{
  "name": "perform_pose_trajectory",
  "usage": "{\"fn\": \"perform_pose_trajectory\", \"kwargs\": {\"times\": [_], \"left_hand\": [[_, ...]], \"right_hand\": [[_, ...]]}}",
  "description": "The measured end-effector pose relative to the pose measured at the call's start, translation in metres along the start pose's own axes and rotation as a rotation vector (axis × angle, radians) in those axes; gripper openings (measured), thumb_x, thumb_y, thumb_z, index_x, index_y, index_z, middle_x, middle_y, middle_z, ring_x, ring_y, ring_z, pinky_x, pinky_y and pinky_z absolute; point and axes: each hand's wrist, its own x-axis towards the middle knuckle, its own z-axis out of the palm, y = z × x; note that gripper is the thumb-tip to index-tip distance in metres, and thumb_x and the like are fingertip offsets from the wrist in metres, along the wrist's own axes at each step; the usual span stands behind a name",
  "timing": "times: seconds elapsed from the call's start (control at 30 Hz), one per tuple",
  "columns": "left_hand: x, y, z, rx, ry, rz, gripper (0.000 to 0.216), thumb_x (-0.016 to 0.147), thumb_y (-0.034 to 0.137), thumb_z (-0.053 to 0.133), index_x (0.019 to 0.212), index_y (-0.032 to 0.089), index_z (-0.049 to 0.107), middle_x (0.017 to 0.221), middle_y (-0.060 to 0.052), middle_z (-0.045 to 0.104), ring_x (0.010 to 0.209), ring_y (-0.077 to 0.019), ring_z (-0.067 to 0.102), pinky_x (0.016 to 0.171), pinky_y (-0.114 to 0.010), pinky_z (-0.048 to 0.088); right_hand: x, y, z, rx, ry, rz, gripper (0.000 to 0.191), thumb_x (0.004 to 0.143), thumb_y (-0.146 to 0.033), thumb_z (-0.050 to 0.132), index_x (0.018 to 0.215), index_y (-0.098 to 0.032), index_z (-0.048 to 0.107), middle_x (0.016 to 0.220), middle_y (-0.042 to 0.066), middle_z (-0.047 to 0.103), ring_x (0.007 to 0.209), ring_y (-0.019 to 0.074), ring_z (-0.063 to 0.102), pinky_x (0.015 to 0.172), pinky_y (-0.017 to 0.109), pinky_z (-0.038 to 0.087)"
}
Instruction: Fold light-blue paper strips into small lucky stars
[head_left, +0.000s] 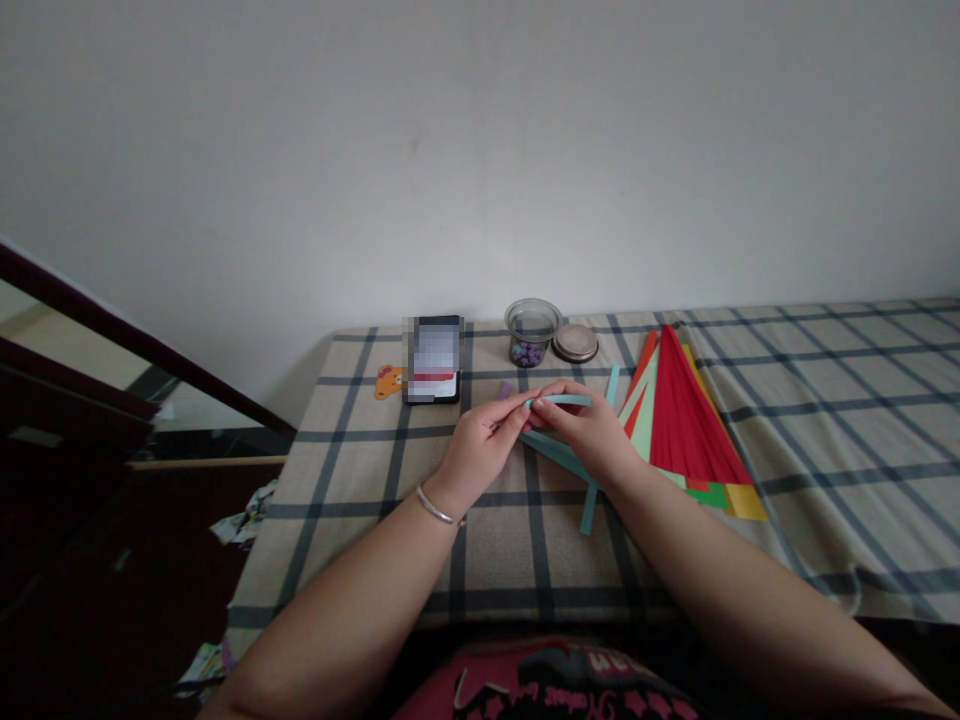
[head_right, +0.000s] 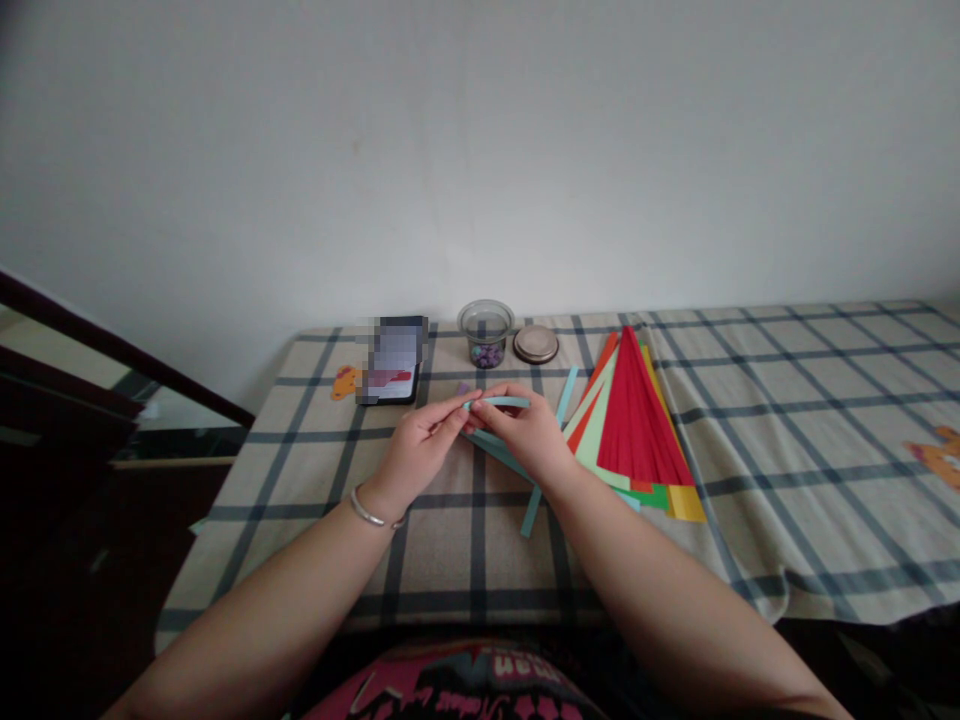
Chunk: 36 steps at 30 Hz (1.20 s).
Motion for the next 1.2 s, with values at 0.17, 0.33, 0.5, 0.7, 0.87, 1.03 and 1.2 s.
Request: {"fn": "perform_pose_trajectory", "kwargs": {"times": [0.17,0.33,0.5,0.7,0.87,1.03,1.2], "left_hand": [[0.0007,-0.0004,-0.0013,0.105,0.095,0.096,0.027,0.091,0.033,0.052,0.108,0.021,0.07,0.099,-0.007,0.07,0.092,-0.0187,0.064,0.084,-0.033,0.053],[-0.0006,0.0002,0.0002,0.014,0.121,0.056,0.026,0.091,0.033,0.054,0.109,0.02,0.066,0.102,-0.008,0.069,0.088,-0.0171,0.065,0.078,-0.029,0.054],[-0.001,0.0011,0.0019,-0.102,0.092,0.027,0.021,0.088,0.031,0.057,0.103,0.019,0.064,0.094,-0.004,0.069,0.074,-0.0123,0.064,0.07,-0.024,0.054],[-0.0003,0.002,0.0019,-0.183,0.104,-0.019,0.019,0.086,0.032,0.059,0.098,0.017,0.064,0.085,-0.003,0.068,0.07,-0.0112,0.063,0.069,-0.023,0.054],[0.0006,0.0022,0.0019,-0.242,0.096,-0.07,0.022,0.085,0.035,0.06,0.097,0.017,0.064,0.086,-0.003,0.068,0.07,-0.0111,0.063,0.069,-0.024,0.053],[0.0009,0.0039,0.0021,-0.275,0.089,-0.083,0.022,0.083,0.036,0.062,0.094,0.016,0.064,0.081,-0.002,0.066,0.068,-0.0108,0.061,0.068,-0.024,0.052],[0.0008,0.0019,0.0024,-0.287,0.09,-0.091,0.021,0.083,0.033,0.062,0.094,0.016,0.063,0.079,-0.001,0.064,0.069,-0.0105,0.06,0.068,-0.023,0.05]], "right_hand": [[-0.0004,-0.002,0.0005,-0.071,0.043,-0.01,0.032,0.067,-0.047,0.076,0.073,-0.018,0.066,0.064,-0.001,0.064,0.061,0.0124,0.058,0.064,0.027,0.048],[-0.001,-0.0011,0.0005,-0.023,0.027,0.017,0.032,0.067,-0.049,0.075,0.071,-0.018,0.065,0.059,-0.003,0.058,0.056,0.0102,0.051,0.058,0.025,0.043],[-0.0013,-0.0005,0.0018,0.046,0.006,0.054,0.035,0.064,-0.05,0.076,0.071,-0.019,0.063,0.06,-0.003,0.058,0.056,0.0106,0.052,0.058,0.025,0.044],[-0.0023,-0.0036,0.0037,0.077,0.001,0.101,0.038,0.061,-0.052,0.077,0.069,-0.019,0.061,0.056,-0.004,0.057,0.054,0.01,0.052,0.057,0.025,0.043],[-0.0018,-0.0026,0.003,0.097,-0.011,0.114,0.037,0.063,-0.052,0.076,0.069,-0.02,0.06,0.057,-0.004,0.057,0.055,0.0109,0.053,0.059,0.026,0.044],[-0.0028,-0.0032,0.0036,0.067,-0.019,0.086,0.036,0.066,-0.052,0.075,0.07,-0.02,0.06,0.058,-0.003,0.058,0.055,0.0108,0.053,0.06,0.026,0.044],[-0.0041,-0.0041,0.0043,0.044,0.005,0.064,0.036,0.065,-0.051,0.075,0.071,-0.019,0.06,0.06,-0.003,0.059,0.057,0.0104,0.054,0.06,0.025,0.044]]}}
